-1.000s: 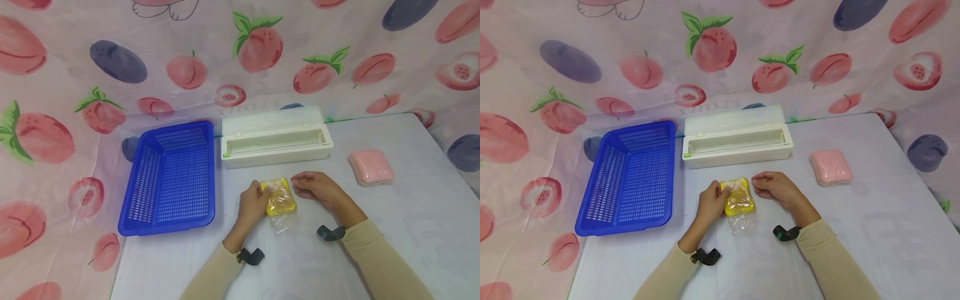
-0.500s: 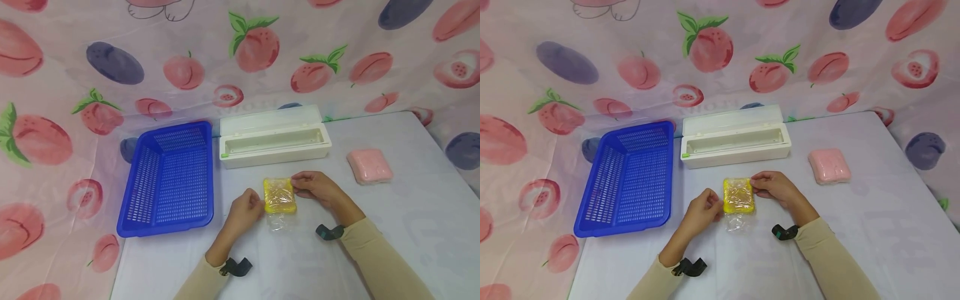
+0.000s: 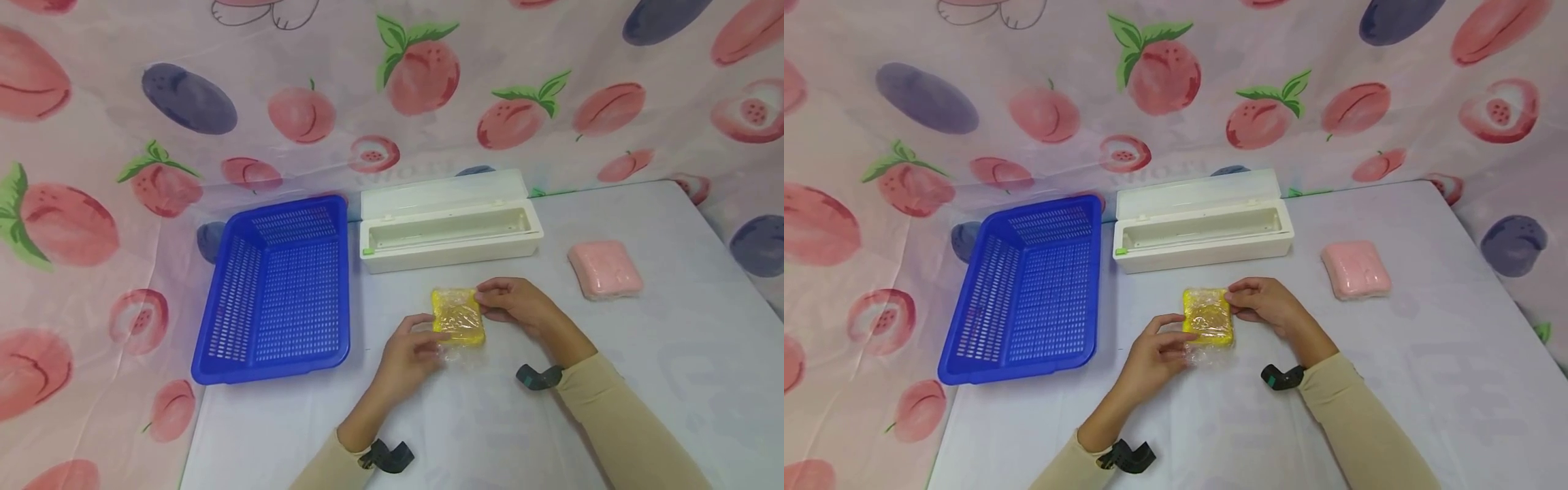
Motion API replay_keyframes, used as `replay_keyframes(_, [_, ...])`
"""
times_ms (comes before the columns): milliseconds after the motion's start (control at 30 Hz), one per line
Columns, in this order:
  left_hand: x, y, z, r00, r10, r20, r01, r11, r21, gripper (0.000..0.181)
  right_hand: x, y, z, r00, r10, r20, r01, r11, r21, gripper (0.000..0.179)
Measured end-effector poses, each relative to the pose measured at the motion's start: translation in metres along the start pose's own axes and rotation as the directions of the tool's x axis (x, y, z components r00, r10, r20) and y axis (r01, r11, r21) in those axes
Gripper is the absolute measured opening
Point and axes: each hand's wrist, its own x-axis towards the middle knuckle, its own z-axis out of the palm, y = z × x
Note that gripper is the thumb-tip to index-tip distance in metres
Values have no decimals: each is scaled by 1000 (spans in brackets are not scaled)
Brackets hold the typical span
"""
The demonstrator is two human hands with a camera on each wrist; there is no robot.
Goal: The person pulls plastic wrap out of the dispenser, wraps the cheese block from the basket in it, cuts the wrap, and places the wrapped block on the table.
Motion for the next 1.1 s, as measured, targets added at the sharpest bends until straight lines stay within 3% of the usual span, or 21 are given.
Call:
replay_keyframes(100, [4,1,1,999,34,-41,-30,996,85,21,0,0,0,1000,5,-4,-5,1000,3,55])
replay_keyframes(333, [18,-4,3,985,104,-137,-85,987,136,7,-1,1,-1,1000,-8,8,8,1000,-5,53])
replay_keyframes(567, [28,-3,7,955,261,-138,-195,909,369,6,0,0,-2,1000,-2,6,2,1000,-13,56])
replay_keyframes(633, [31,-2,9,955,263,-141,-193,906,378,7,-1,0,-2,1000,-4,4,4,1000,-15,56])
replay_keyframes(733, [36,2,12,961,220,-166,-143,913,382,8,-1,0,-2,1000,-7,-2,7,1000,-19,54])
replay_keyframes(833, [38,5,15,961,203,-187,-108,900,423,13,0,0,-1,1000,-13,1,13,1000,-19,53])
replay_keyframes(900, [39,6,16,956,241,-167,-137,872,470,14,-1,0,0,1000,-10,-2,10,1000,-16,53])
replay_keyframes(967, [38,7,16,945,306,-112,-210,835,508,14,-1,-1,1,1000,-10,-3,10,1000,-19,53])
replay_keyframes(1033, [36,6,14,932,361,-24,-294,796,529,19,-1,-1,1,1000,-7,-7,7,1000,-20,52])
replay_keyframes(1100, [33,6,12,923,377,74,-358,774,522,25,-2,-1,1,1000,-16,-1,16,999,-31,52])
